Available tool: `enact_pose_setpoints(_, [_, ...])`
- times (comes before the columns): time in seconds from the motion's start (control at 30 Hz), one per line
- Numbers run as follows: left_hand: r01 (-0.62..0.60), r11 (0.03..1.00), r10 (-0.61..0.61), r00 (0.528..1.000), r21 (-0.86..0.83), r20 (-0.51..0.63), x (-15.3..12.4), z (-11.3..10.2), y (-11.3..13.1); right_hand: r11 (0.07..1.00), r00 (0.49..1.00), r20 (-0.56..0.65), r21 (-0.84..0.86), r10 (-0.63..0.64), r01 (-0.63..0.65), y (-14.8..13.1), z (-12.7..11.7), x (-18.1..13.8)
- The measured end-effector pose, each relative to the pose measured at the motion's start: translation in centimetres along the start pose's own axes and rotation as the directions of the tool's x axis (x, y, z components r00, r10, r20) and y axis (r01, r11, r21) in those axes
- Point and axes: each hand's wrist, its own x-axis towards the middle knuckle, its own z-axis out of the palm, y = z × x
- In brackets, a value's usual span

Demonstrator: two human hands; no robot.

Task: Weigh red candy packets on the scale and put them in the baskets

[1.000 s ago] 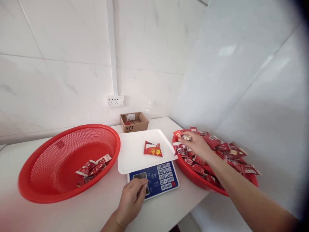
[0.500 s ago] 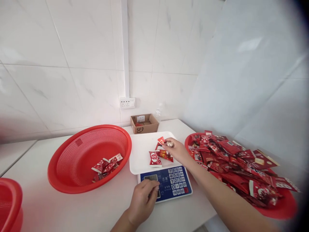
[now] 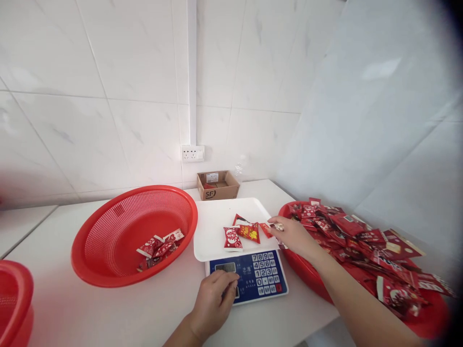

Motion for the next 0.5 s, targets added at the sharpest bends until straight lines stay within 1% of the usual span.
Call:
enact_pose_setpoints(0.2, [0.002,1.0,-0.002,1.0,0.004,0.0,0.0,-0.1,0.0,0.986,0.999,0.044,-0.165,0.03,-0.023,-0.6,-0.3,0.3])
enact_pose_setpoints(0.37, [0.0,1.0,0.0,1.0,0.015,-0.003,0.1,-0.1,0.0,0.952,0.996,0.079,-0.307,0.029,-0.003,-0.9,-0.2,0.5])
enact_pose_setpoints(0.5, [-0.009,1.0,0.009,1.0,0.022,-0.005,0.0,0.0,-0.2,0.921,0.992,0.121,-0.389,0.029,0.02,-1.8,0.1,0.0])
